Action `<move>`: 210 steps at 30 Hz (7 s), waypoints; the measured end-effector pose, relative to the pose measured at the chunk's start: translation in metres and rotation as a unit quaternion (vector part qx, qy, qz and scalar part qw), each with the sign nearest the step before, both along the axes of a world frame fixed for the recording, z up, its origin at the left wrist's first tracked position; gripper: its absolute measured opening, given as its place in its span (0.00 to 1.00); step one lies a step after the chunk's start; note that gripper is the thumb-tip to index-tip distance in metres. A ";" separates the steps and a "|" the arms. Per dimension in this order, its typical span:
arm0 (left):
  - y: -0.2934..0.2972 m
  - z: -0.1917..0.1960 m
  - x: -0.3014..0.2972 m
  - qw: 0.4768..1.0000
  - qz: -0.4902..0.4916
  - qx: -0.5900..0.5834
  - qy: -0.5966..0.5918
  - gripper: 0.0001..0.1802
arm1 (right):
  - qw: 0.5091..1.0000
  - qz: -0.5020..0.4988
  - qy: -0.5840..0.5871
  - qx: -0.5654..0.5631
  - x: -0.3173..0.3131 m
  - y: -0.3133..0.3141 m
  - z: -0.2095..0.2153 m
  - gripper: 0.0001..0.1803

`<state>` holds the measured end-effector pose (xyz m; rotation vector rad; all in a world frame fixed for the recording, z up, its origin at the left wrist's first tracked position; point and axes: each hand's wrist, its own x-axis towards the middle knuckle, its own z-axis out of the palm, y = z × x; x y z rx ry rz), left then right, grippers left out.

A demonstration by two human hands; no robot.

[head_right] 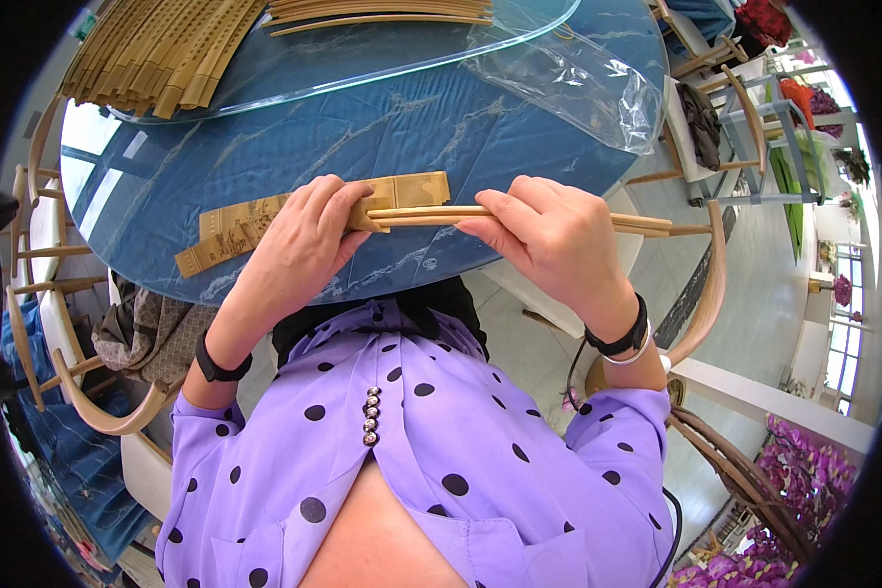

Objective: The person repeatedly picks up flat bamboo strips and thin bamboo sticks from a glass table, aligns them, and slides the sticks into slots on the strips to form fan-like assemblies. The person places each completed assembly back on the table and repeats the process with new components.

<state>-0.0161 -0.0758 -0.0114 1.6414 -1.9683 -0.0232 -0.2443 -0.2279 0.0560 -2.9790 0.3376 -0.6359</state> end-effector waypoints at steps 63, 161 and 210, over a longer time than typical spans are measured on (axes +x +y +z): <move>0.031 -0.014 -0.022 0.572 0.142 -0.032 0.807 0.16 | 0.991 -0.060 -0.048 0.110 0.048 0.074 -0.058 0.15; 0.035 -0.006 -0.001 0.622 0.203 -0.118 0.747 0.23 | 0.971 -0.074 -0.078 0.212 -0.010 0.064 -0.047 0.09; 0.044 -0.009 -0.019 0.633 0.192 -0.128 0.739 0.21 | 0.954 -0.053 -0.178 0.236 0.010 0.060 -0.065 0.05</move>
